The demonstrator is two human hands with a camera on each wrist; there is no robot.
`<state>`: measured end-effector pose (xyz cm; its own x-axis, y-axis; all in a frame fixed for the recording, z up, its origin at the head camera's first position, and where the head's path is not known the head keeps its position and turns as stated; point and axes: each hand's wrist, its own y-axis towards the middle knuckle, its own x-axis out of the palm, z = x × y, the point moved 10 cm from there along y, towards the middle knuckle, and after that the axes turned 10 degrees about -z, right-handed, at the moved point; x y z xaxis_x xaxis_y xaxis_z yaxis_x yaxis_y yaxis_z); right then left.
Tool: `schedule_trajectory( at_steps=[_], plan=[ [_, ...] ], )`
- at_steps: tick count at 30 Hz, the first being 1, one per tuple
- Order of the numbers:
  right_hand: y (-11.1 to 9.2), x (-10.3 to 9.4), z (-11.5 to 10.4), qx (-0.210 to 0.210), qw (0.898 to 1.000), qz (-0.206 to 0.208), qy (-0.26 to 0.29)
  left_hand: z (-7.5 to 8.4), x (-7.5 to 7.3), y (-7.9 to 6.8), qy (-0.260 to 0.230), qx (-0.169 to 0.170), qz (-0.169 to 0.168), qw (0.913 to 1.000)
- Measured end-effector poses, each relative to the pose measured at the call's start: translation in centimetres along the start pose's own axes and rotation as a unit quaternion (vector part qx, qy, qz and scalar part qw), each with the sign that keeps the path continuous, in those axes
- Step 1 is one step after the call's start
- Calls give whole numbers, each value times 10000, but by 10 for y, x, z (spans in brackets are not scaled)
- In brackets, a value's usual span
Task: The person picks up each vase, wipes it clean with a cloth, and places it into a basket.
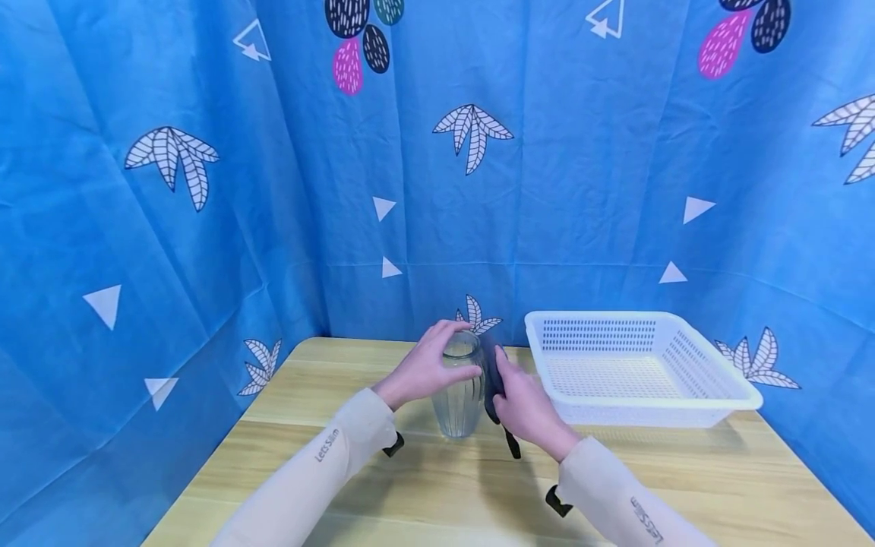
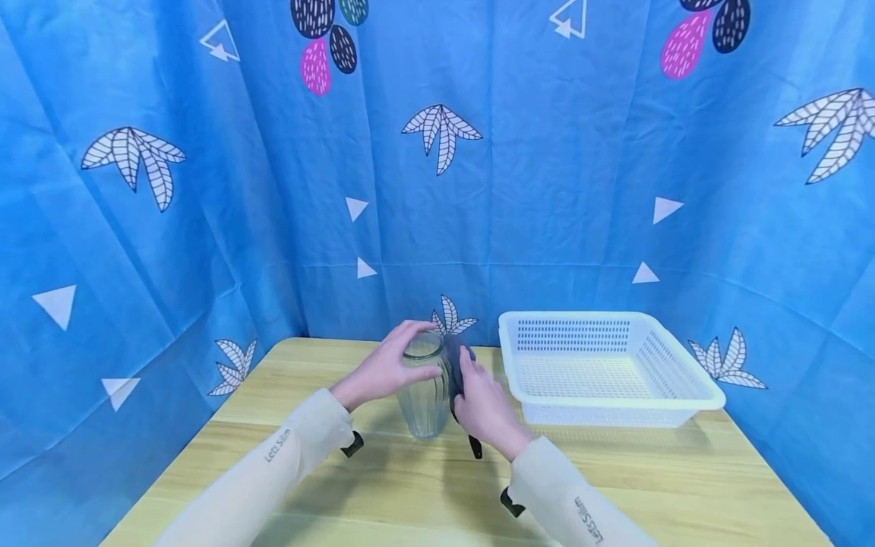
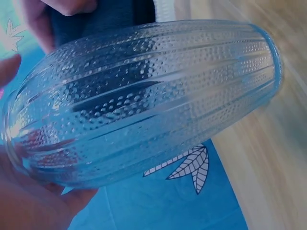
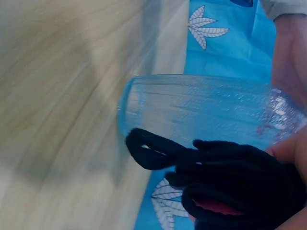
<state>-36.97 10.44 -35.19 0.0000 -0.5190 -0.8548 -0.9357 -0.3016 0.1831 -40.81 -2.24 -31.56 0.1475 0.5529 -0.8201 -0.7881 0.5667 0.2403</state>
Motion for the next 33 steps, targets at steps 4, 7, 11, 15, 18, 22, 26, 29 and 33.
schedule_trajectory(
  at_steps=[4, 7, 11, 15, 18, 22, 26, 29, 33],
  plan=[
    [2, 31, 14, 91, 9931, -959, 665, -5, 1, 0, -52, -122, 105, 9999],
    [-1, 56, 25, 122, 9794, -1594, 1233, -6, 2, 1, -39, -130, 147, 9998],
    [-2, 64, 31, 51, 9774, -1657, 1313, -7, 3, 1, 43, -128, 200, 9997],
    [-1, 54, 33, 155, 9808, -1372, 1380, -7, 0, 0, 377, -176, 307, 9987],
    [-1, 43, 34, 309, 9796, -1131, 1632, -3, -3, 0, 781, -151, 392, 9961],
    [-2, 26, 31, 392, 9812, -780, 1720, 2, -8, -1, 963, -158, 406, 9944],
    [-3, 3, 20, 380, 9843, -445, 1667, 4, -10, -1, 731, -96, 291, 9969],
    [-5, -17, 8, 166, 9909, -63, 1337, 8, -9, -1, 500, 28, 121, 9987],
    [-11, -36, -12, -393, 9959, 572, 588, 11, -4, 0, 209, 130, -101, 9996]
  ],
)
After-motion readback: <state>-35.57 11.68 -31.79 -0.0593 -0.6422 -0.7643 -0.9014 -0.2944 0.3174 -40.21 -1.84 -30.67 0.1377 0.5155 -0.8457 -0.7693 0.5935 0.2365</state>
